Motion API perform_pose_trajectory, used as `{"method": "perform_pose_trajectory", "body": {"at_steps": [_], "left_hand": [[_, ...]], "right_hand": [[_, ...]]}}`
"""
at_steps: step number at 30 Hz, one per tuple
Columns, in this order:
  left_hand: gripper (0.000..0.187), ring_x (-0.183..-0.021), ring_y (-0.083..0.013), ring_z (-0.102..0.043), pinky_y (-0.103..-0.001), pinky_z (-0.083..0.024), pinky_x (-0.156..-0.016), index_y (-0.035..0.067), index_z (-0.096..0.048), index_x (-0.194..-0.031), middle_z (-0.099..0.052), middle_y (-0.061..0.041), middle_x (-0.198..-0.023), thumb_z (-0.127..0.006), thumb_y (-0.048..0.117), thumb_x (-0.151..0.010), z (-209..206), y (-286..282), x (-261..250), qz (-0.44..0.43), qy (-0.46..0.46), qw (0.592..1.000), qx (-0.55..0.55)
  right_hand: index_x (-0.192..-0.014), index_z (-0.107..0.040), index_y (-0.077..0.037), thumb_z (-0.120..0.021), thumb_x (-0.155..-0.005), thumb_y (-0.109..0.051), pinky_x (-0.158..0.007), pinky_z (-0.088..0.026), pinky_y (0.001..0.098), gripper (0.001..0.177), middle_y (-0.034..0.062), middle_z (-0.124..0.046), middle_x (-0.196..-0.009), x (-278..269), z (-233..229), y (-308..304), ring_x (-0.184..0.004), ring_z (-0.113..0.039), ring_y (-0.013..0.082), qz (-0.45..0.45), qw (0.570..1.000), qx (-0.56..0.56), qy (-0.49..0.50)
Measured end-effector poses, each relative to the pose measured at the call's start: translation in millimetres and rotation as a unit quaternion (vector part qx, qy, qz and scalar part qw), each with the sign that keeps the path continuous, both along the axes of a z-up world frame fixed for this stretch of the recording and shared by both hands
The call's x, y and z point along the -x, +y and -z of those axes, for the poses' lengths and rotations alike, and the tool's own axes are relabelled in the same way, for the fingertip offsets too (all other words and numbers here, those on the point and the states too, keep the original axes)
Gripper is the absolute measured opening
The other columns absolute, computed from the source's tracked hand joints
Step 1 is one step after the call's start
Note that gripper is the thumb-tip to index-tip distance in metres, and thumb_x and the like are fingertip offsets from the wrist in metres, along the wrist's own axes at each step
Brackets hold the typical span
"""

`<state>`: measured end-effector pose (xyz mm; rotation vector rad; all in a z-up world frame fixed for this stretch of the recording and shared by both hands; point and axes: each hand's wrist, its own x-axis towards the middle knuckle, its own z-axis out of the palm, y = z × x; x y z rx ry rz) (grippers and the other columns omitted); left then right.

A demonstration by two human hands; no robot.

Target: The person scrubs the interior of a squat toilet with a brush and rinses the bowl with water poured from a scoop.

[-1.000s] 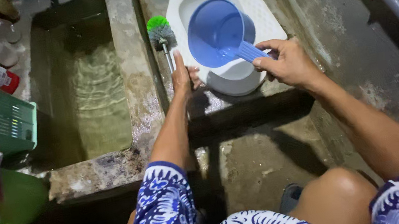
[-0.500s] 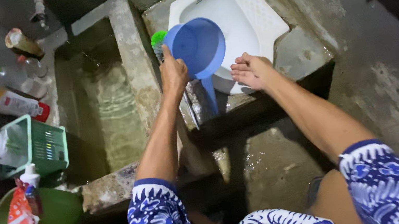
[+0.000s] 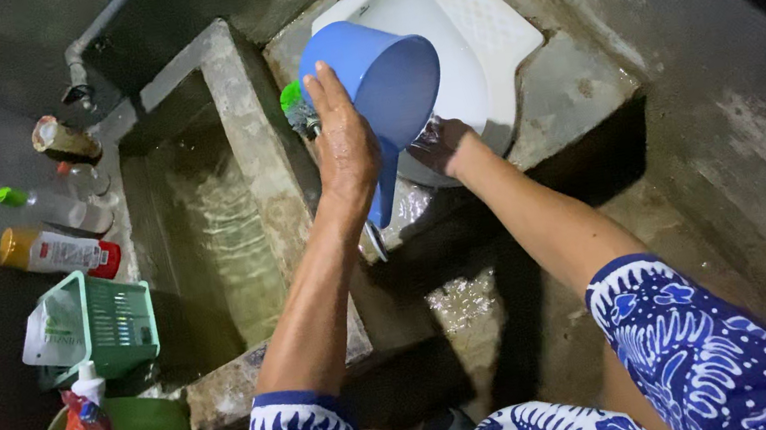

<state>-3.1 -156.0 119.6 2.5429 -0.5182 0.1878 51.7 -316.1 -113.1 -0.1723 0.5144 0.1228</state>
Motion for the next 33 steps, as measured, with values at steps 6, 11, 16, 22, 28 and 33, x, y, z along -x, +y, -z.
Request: {"method": "perform_pose_trajectory", "body": {"at_steps": [6,11,16,22,28,33], "left_hand": [[0.085,-0.125,-0.0584,-0.053,-0.054,-0.048,-0.105,0.003,-0.007,-0.163,-0.007,-0.034,-0.168,-0.047,-0.012,-0.090,6,-12,-8,-0.008,-0.021,1.000,-0.013],[0.045,-0.109,-0.0579,-0.061,-0.060,-0.051,-0.091,-0.017,-0.053,-0.132,-0.058,-0.042,-0.128,-0.030,0.021,-0.120,9,9,-48,-0.123,0.079,0.959,0.241],[0.027,-0.062,-0.0354,-0.076,-0.043,-0.062,-0.049,-0.022,-0.059,-0.100,-0.071,-0.025,-0.080,-0.050,0.003,-0.092,-1,60,-61,-0.166,0.213,0.898,0.347],[0.029,-0.061,-0.0324,-0.073,-0.040,-0.060,-0.049,-0.024,-0.058,-0.107,-0.071,-0.027,-0.081,-0.043,-0.005,-0.092,16,161,-72,-0.129,0.202,0.802,0.547],[0.033,-0.081,-0.0419,-0.075,-0.053,-0.064,-0.071,-0.020,-0.045,-0.118,-0.062,-0.028,-0.107,-0.044,-0.003,-0.090,12,242,-62,-0.218,0.120,0.674,0.696],[0.038,-0.091,-0.0463,-0.070,-0.061,-0.063,-0.074,-0.017,-0.047,-0.122,-0.059,-0.031,-0.114,-0.044,-0.008,-0.085,76,290,-75,-0.224,0.038,0.524,0.821]], "right_hand": [[-0.109,-0.060,0.001,-0.045,-0.104,-0.003,-0.073,-0.057,0.0363,0.016,0.0178,-0.071,-0.098,-8,4,10,-0.087,-0.069,0.0255,0.008,1.000,-0.004,0.013],[-0.107,-0.067,0.006,-0.056,-0.101,0.001,-0.043,-0.036,0.0324,0.014,0.0136,-0.071,-0.084,9,4,-3,-0.060,-0.057,0.0164,-0.090,0.848,0.519,0.053],[-0.096,-0.079,-0.006,-0.075,-0.085,-0.005,-0.044,-0.053,0.0241,0.013,0.0091,-0.077,-0.083,39,-45,-10,-0.056,-0.068,0.0102,-0.136,0.713,0.687,0.023],[-0.097,-0.078,-0.004,-0.076,-0.091,-0.016,-0.047,-0.054,0.0268,0.014,0.0121,-0.077,-0.082,63,-90,5,-0.060,-0.068,0.0123,-0.122,0.693,0.710,0.007],[-0.109,-0.080,-0.012,-0.076,-0.089,-0.027,-0.067,-0.061,0.0332,0.025,0.0073,-0.080,-0.089,59,-73,51,-0.073,-0.075,0.0156,-0.194,0.564,0.791,-0.132],[-0.113,-0.079,-0.012,-0.080,-0.083,-0.037,-0.083,-0.058,0.0417,0.039,0.0169,-0.077,-0.092,62,-46,112,-0.084,-0.076,0.0305,-0.226,0.459,0.840,-0.178]]}}
